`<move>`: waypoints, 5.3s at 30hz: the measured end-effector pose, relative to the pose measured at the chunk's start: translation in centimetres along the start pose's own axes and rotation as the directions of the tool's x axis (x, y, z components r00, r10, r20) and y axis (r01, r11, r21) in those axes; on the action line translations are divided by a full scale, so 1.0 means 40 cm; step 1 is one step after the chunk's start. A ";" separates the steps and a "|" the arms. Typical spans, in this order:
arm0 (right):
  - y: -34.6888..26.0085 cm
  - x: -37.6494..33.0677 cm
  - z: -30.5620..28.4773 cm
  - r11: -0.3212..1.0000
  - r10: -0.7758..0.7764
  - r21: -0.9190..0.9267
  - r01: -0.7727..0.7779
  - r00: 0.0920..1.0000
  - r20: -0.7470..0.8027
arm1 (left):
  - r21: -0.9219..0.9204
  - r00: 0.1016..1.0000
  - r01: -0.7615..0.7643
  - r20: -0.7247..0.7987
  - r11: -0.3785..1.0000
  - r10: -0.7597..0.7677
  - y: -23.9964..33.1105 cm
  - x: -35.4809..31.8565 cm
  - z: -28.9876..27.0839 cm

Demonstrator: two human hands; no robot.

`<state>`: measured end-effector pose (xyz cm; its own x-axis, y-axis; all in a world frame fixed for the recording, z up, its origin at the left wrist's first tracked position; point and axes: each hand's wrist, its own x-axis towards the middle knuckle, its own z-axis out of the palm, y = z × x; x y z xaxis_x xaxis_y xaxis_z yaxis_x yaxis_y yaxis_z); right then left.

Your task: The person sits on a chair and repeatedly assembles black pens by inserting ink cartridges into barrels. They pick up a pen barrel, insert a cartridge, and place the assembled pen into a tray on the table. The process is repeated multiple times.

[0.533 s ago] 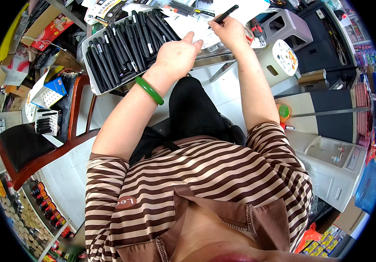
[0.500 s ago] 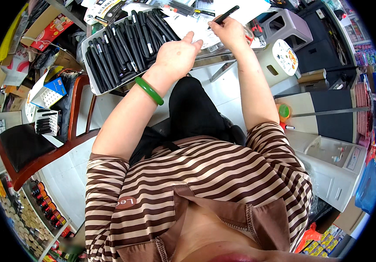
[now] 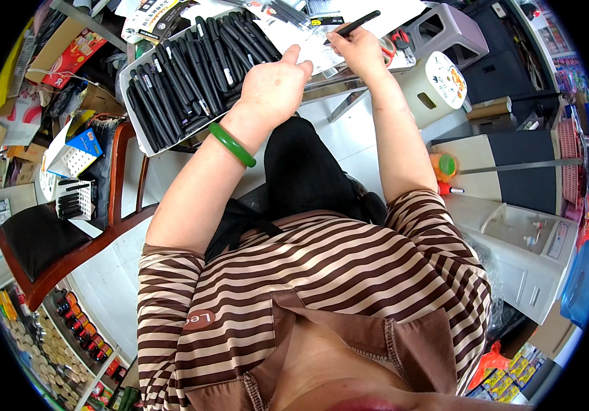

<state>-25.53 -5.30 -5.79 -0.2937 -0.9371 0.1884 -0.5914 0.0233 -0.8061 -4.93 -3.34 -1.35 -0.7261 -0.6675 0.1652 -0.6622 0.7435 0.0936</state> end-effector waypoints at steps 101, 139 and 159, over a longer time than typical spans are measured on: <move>-0.351 -0.645 0.346 0.660 0.143 0.171 -0.731 0.345 0.928 | -0.797 0.569 -0.265 0.325 -0.543 -0.755 -0.042 -0.847 0.082; -0.335 -0.654 0.381 0.597 0.147 0.180 -0.782 0.328 0.933 | -0.783 0.520 -0.265 0.375 -0.562 -0.767 -0.044 -0.845 0.087; -0.291 -0.620 0.371 0.384 0.183 0.451 -0.806 0.545 0.818 | -0.773 0.315 -0.437 0.347 -0.459 -0.884 -0.110 -0.883 0.076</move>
<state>-0.23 12.49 -9.40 0.3459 -0.7914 -0.5040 0.3479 0.6070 -0.7145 23.06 16.84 -10.57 0.2923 -0.8814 -0.3710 0.7648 -0.0175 0.6441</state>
